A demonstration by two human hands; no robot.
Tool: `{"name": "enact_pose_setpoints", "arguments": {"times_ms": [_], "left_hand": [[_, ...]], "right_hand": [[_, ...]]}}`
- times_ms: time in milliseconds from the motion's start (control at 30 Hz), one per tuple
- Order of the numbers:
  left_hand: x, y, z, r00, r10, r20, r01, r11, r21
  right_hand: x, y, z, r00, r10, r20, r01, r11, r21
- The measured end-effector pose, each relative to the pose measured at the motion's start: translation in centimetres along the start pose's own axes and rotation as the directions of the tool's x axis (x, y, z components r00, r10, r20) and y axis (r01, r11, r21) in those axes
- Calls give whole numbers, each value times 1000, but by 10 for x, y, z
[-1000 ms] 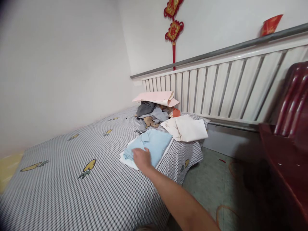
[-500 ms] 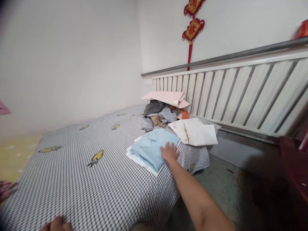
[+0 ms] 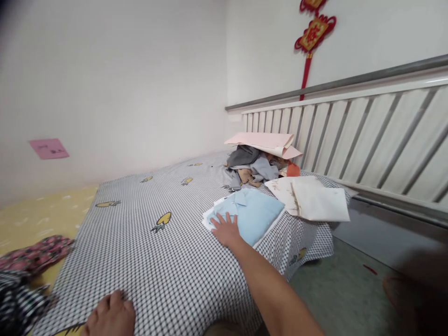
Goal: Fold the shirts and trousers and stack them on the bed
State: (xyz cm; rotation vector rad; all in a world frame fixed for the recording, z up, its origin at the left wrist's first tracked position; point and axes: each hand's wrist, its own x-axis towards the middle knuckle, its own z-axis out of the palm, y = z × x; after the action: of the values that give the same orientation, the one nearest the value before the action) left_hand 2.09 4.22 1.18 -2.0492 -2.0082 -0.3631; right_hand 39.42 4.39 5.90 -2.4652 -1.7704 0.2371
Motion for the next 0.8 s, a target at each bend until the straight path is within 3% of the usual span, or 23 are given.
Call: {"name": "enact_pose_setpoints", "arguments": {"times_ms": [100,200,300,400,467,533,600,667,800], "left_hand": [[-2,3,-4,1000,25,-18,-24,1000,11],[-2,5,-7,999,34,-34,-34,999,9],[-3,7,-11,1000,23,-19,-24,999,-33],[-8,10,-13,999,-50,0,49,982,-184],[-11,11,-8,992,-120,-42,94,917,-388],[-12,11,0,987,-155,-54,123,919,-376],[-13,12,6,990,-137,-33,117,932,-342],[-15,13,9,992,-129,0,122,939,-322],[-20,16,7,992,-128,15,126,931,-344]], "right_hand": [[1,0,9,1000,15,18,-14,999,-39],[-2,-3,3,999,40,26,-38,997,-69],[-15,-25,1,999,13,-50,-19,993,-114],[-43,-70,28,971,-162,-175,133,978,-162],[-65,-101,60,952,-285,-109,270,954,-134],[-85,-126,93,937,-340,-80,330,937,-114],[-98,-141,117,923,-357,-144,341,932,-125],[-104,-147,128,905,-366,-219,344,930,-130],[-105,-146,124,883,-376,-282,349,926,-142]]}}
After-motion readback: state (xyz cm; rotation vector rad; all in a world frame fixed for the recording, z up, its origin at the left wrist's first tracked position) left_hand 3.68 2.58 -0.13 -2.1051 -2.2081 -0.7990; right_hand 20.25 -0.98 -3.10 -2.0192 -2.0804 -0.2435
